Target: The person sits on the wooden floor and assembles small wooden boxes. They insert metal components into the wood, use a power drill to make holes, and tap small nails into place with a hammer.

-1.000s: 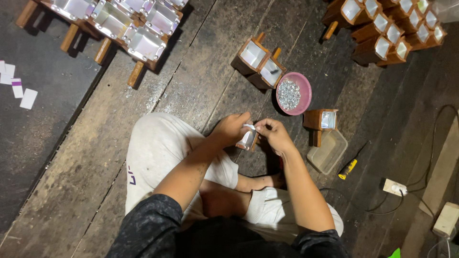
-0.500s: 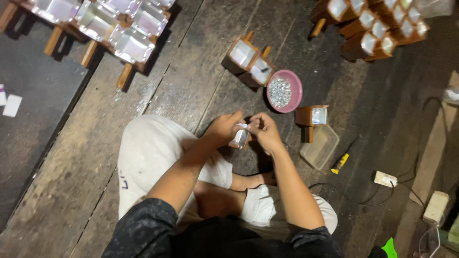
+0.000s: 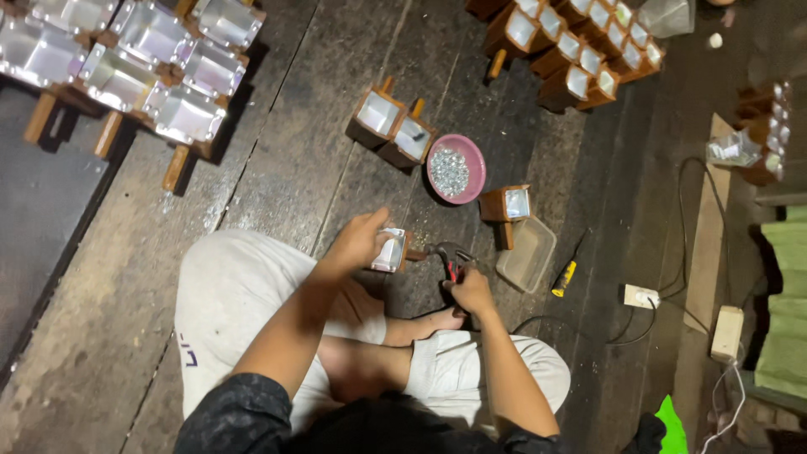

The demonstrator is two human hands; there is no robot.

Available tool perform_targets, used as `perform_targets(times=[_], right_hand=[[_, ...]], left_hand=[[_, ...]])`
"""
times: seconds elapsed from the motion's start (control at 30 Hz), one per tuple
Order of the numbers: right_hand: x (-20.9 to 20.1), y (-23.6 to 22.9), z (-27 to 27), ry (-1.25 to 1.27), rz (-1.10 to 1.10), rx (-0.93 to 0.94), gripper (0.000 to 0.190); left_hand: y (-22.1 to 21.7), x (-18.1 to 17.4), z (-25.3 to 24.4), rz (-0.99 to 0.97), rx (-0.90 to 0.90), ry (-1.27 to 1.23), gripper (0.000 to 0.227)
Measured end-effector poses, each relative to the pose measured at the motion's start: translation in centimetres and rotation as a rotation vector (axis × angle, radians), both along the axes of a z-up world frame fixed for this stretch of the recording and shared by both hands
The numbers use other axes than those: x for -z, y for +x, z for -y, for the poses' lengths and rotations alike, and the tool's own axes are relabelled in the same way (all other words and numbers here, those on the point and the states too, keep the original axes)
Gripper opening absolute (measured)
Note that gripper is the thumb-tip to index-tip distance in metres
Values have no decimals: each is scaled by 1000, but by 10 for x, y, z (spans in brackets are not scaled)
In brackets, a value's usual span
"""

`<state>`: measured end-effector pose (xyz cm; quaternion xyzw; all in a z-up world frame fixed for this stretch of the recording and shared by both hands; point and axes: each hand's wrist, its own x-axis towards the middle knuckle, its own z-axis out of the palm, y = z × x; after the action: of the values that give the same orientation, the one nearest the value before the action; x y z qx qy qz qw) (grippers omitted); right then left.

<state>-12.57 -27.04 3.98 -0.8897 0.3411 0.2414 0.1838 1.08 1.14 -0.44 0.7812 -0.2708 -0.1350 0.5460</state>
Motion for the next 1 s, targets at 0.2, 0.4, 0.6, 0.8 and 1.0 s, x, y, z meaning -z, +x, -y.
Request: perform_targets(times=[0.2, 0.4, 0.6, 0.8, 1.0], right_hand=[[47, -13, 31, 490, 209, 425, 20], [-99, -21, -68, 613, 435, 457, 50], [-96, -25, -82, 185, 654, -109, 57], [-78, -2, -105, 115, 537, -317, 50], [-78, -3, -109, 86, 667, -338, 35]], left_hand=[[-3, -4, 0, 43, -60, 18, 22], [-3, -14, -1, 22, -43, 1, 24], [-3, -4, 1, -25, -36, -85, 20], [-2, -14, -3, -24, -18, -74, 18], [-2, -17, -5, -66, 1, -23, 19]])
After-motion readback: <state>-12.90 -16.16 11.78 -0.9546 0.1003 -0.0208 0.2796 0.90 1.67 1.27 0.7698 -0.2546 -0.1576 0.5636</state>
